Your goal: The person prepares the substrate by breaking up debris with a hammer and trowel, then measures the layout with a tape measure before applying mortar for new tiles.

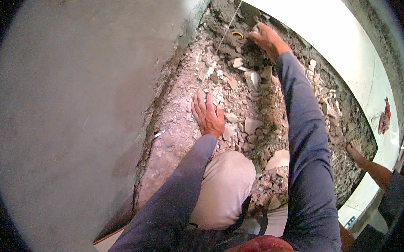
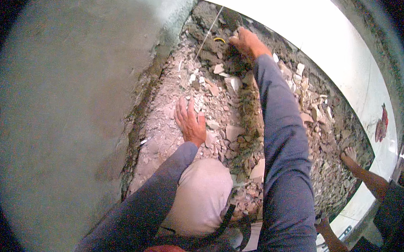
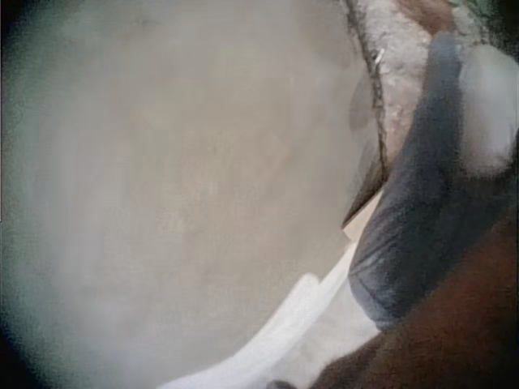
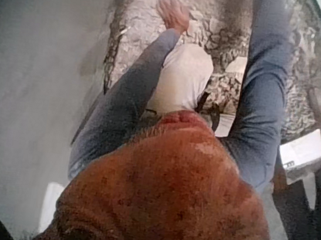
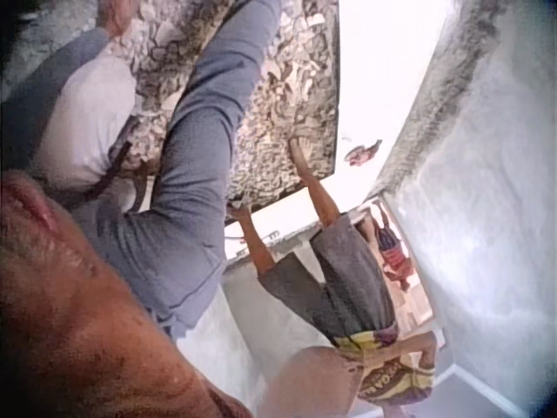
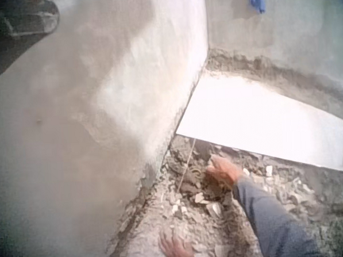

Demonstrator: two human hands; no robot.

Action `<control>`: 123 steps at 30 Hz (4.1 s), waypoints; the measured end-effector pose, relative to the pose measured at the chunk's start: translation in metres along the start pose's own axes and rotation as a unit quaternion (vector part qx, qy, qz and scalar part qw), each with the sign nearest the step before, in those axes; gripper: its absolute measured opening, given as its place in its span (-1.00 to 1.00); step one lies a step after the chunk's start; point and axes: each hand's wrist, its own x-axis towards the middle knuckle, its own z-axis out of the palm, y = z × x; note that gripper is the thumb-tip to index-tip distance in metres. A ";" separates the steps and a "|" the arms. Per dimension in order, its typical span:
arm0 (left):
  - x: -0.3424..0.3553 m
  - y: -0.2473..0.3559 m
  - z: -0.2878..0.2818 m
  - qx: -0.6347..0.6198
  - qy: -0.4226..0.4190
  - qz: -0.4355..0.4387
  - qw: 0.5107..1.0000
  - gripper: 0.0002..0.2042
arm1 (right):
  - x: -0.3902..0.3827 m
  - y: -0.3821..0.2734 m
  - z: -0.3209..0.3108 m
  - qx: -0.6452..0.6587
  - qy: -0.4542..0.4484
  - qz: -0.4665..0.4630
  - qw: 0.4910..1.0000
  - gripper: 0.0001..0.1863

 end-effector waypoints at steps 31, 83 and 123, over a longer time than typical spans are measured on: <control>0.000 -0.013 0.000 0.010 0.001 -0.014 1.000 -0.40 | -0.031 -0.053 0.023 -0.189 0.119 -0.151 0.963 -0.74; -0.007 -0.025 -0.004 0.040 0.017 -0.015 0.999 -0.41 | -0.048 -0.004 0.028 -0.117 0.128 -0.114 0.978 -0.62; -0.010 -0.016 0.014 0.045 0.035 -0.015 0.998 -0.45 | -0.355 0.211 -0.177 -0.457 0.020 0.076 0.886 -0.59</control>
